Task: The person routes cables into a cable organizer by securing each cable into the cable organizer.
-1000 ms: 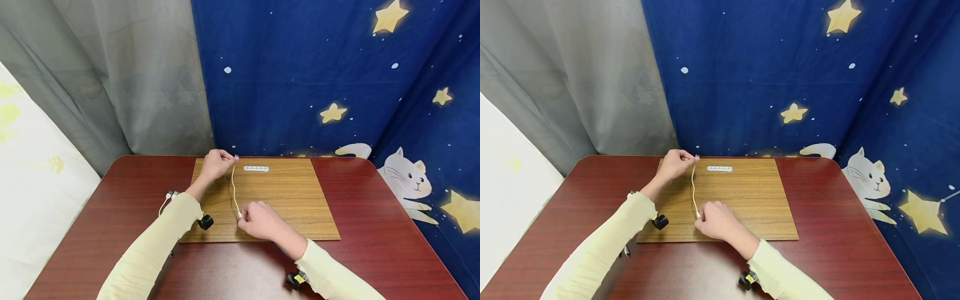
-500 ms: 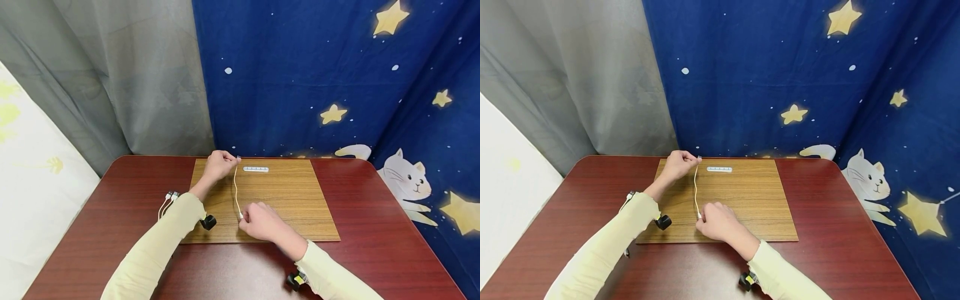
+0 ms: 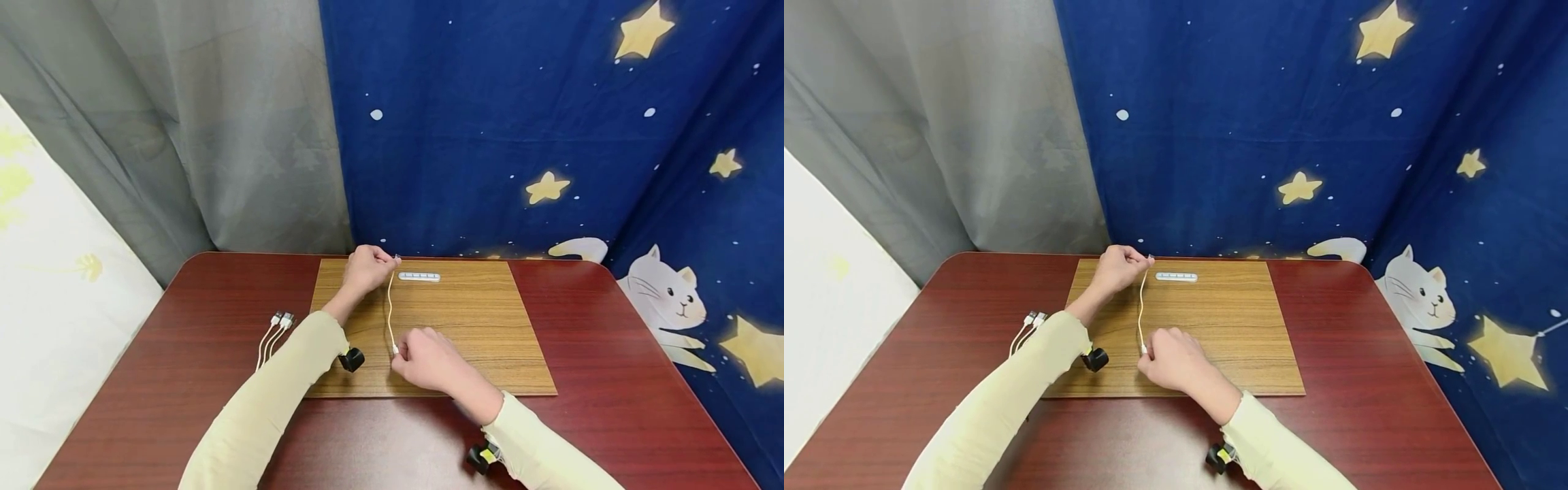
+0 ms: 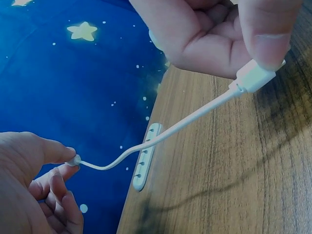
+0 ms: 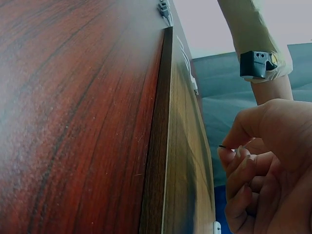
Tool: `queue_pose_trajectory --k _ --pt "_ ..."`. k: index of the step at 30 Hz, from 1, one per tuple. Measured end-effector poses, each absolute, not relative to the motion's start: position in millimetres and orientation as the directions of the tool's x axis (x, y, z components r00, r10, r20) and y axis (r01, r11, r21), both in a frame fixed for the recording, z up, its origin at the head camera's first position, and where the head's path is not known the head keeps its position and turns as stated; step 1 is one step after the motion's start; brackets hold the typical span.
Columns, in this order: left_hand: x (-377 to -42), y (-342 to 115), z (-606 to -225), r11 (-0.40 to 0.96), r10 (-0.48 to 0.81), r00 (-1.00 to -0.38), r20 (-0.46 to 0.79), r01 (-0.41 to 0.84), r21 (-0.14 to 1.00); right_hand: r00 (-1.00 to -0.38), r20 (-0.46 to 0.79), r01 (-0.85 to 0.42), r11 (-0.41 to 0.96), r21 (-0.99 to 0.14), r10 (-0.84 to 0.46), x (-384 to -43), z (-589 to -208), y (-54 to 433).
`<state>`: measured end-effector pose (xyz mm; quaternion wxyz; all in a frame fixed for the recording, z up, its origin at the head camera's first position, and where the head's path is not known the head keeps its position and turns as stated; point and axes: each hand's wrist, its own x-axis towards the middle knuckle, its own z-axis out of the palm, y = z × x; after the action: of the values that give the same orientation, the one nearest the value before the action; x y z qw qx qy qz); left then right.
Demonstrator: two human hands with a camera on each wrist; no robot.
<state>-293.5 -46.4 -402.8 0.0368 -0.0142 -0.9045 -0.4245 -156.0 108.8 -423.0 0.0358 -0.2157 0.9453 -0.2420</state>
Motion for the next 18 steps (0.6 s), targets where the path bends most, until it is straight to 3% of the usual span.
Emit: queue_pose_trajectory --k 18 --pt "-302.3 -26.9 -411.4 0.719 -0.053 -0.998 0.017 -0.026 0.695 -0.918 0.044 -0.369 0.808 -0.459 -0.394 -158.2 -424.2 107.0"
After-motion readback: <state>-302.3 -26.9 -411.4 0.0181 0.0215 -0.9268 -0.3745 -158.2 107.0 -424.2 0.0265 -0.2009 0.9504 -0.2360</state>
